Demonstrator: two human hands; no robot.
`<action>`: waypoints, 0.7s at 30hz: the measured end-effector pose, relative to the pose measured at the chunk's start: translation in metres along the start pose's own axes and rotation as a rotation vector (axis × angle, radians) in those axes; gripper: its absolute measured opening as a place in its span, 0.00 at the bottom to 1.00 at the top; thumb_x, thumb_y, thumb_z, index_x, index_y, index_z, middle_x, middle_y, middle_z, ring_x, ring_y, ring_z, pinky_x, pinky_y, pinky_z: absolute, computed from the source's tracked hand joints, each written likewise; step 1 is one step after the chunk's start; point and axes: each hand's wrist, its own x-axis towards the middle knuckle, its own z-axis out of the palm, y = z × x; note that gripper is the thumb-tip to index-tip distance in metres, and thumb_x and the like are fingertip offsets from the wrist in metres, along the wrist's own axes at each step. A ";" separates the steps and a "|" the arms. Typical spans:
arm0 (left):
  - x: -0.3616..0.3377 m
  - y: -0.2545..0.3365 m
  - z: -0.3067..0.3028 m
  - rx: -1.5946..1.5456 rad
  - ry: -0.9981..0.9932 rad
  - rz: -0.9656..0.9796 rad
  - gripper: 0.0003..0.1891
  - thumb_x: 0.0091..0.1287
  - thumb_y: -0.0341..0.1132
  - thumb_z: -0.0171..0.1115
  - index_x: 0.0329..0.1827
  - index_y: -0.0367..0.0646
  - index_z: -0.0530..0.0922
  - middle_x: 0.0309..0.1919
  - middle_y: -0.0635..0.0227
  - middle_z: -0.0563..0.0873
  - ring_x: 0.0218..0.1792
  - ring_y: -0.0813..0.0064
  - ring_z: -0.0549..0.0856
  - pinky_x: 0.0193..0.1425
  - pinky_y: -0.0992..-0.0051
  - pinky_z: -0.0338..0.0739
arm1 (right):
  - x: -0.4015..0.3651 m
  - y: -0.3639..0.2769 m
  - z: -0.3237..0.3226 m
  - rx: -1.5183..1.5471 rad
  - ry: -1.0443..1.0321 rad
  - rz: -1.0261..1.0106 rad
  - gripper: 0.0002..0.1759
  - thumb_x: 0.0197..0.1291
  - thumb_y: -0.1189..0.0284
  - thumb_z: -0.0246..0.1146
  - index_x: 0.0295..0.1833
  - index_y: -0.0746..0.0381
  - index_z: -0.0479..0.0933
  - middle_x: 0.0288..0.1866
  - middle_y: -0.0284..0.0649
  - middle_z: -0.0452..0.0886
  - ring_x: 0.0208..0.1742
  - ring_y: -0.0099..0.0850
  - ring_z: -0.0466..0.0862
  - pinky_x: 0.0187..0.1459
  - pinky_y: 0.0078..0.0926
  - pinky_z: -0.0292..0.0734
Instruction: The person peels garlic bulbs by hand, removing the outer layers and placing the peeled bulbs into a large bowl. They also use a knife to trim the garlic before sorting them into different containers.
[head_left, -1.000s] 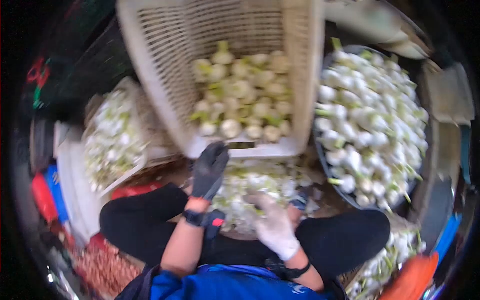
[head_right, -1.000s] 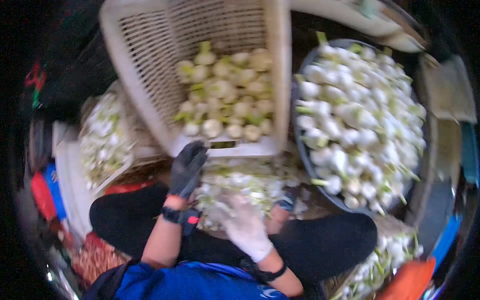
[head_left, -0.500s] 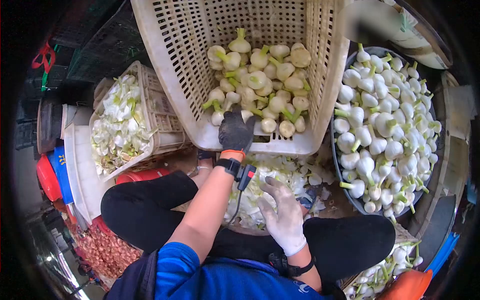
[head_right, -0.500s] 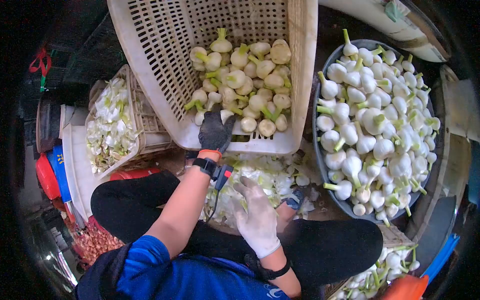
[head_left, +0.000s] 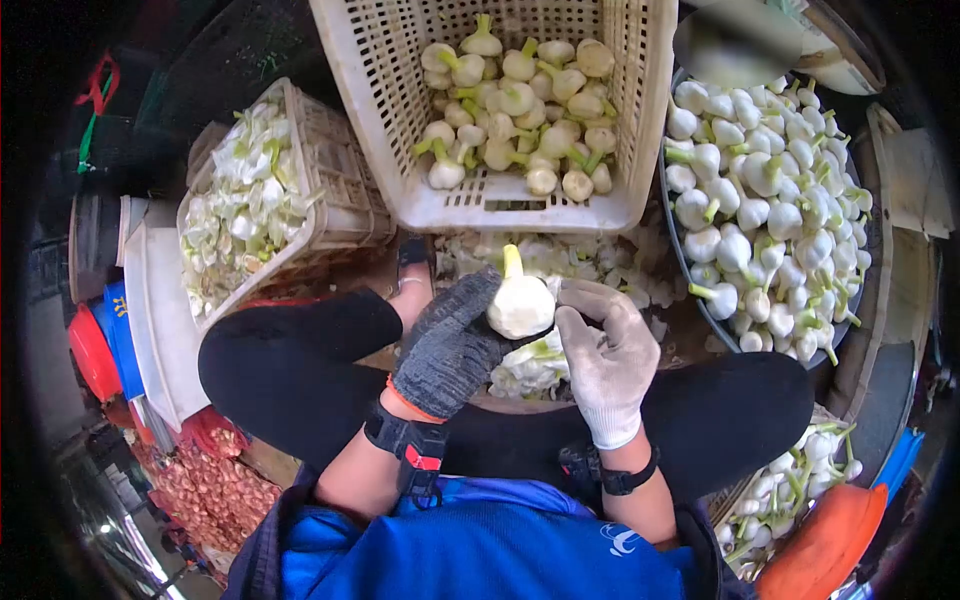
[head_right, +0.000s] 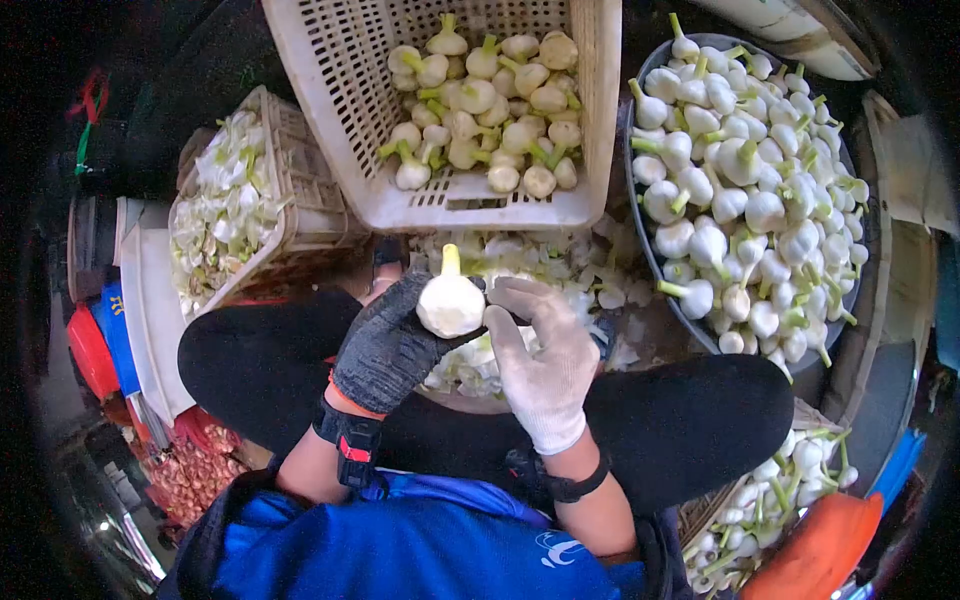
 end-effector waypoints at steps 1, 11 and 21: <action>-0.008 -0.003 0.001 -0.005 0.003 -0.001 0.28 0.59 0.30 0.73 0.63 0.35 0.74 0.59 0.53 0.81 0.56 0.60 0.83 0.64 0.64 0.78 | -0.004 -0.005 -0.001 -0.005 -0.003 -0.002 0.09 0.55 0.75 0.70 0.43 0.63 0.84 0.45 0.45 0.87 0.45 0.37 0.87 0.51 0.30 0.80; -0.044 -0.022 0.001 -0.372 0.150 -0.048 0.15 0.70 0.31 0.63 0.58 0.42 0.78 0.53 0.66 0.83 0.56 0.71 0.83 0.60 0.70 0.79 | -0.030 -0.028 0.008 -0.225 -0.061 -0.333 0.06 0.50 0.76 0.70 0.34 0.60 0.81 0.40 0.42 0.87 0.39 0.41 0.87 0.44 0.33 0.82; -0.065 -0.020 -0.014 -0.193 0.083 0.199 0.23 0.63 0.23 0.62 0.64 0.40 0.77 0.58 0.61 0.83 0.60 0.66 0.81 0.66 0.69 0.74 | -0.055 -0.041 0.022 -0.101 -0.375 -0.429 0.07 0.51 0.76 0.67 0.36 0.62 0.78 0.46 0.46 0.83 0.46 0.44 0.83 0.48 0.35 0.78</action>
